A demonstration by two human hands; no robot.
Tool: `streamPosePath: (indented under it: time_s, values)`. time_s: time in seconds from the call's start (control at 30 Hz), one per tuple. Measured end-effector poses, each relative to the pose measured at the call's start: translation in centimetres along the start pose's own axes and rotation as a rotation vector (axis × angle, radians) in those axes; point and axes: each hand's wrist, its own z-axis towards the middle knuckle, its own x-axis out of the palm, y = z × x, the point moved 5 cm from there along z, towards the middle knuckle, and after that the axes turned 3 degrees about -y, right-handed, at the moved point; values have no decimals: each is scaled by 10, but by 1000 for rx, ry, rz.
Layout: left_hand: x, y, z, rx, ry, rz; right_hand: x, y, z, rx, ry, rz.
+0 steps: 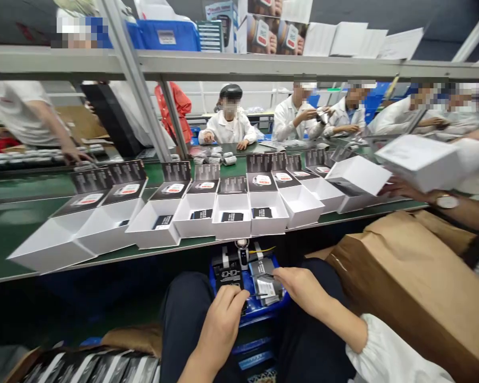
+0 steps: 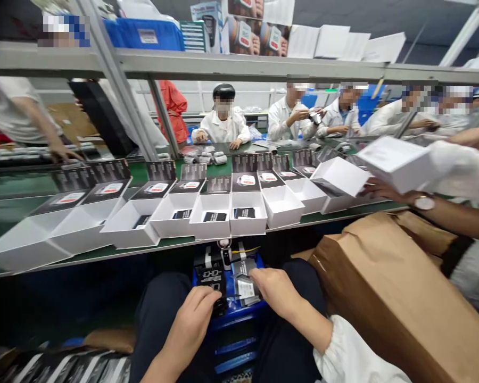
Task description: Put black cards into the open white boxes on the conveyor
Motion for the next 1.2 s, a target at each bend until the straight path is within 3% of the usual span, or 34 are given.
streamPosePath:
  time_s: [0.07,0.13,0.23,0.3,0.37,0.43,0.5,0.6,0.7,0.73,0.8,0.9,1.0,1.07,1.2]
  values:
    - [0,-8,17,32,-22,-26,-37,12,-2,-60,-248,15]
    - [-1,-19,39,74,-75,-69,-68,30,-8,-143,-412,37]
    - [-7,-40,78,162,-221,-144,-100,52,-11,-237,-458,71]
    - [-11,-52,103,222,-330,-179,-118,48,-5,-300,-504,28]
    - [-13,-54,119,224,-383,-173,-136,22,11,-314,-611,-84]
    - [-11,-42,121,165,-349,-137,-151,-22,34,-242,-683,-199]
    - [-3,-17,102,92,-230,-94,-157,-68,56,-167,-603,-280]
    - [14,34,43,-47,5,10,-143,-105,66,-131,-416,-331]
    - [34,73,-23,-178,230,179,-105,-82,43,-116,-481,-230]
    - [41,79,-40,-192,310,229,-83,-66,35,-137,-444,-176]
    - [55,83,-63,-196,460,305,-24,-29,19,-221,-205,-113]
    - [70,81,-77,-206,608,350,55,1,1,-226,124,-194]
    - [71,79,-80,-163,619,353,87,4,-6,-235,230,-254]
    - [67,79,-80,-107,559,355,86,4,-6,-257,267,-239]
    - [48,78,-70,-66,325,300,67,8,0,-215,294,-216]
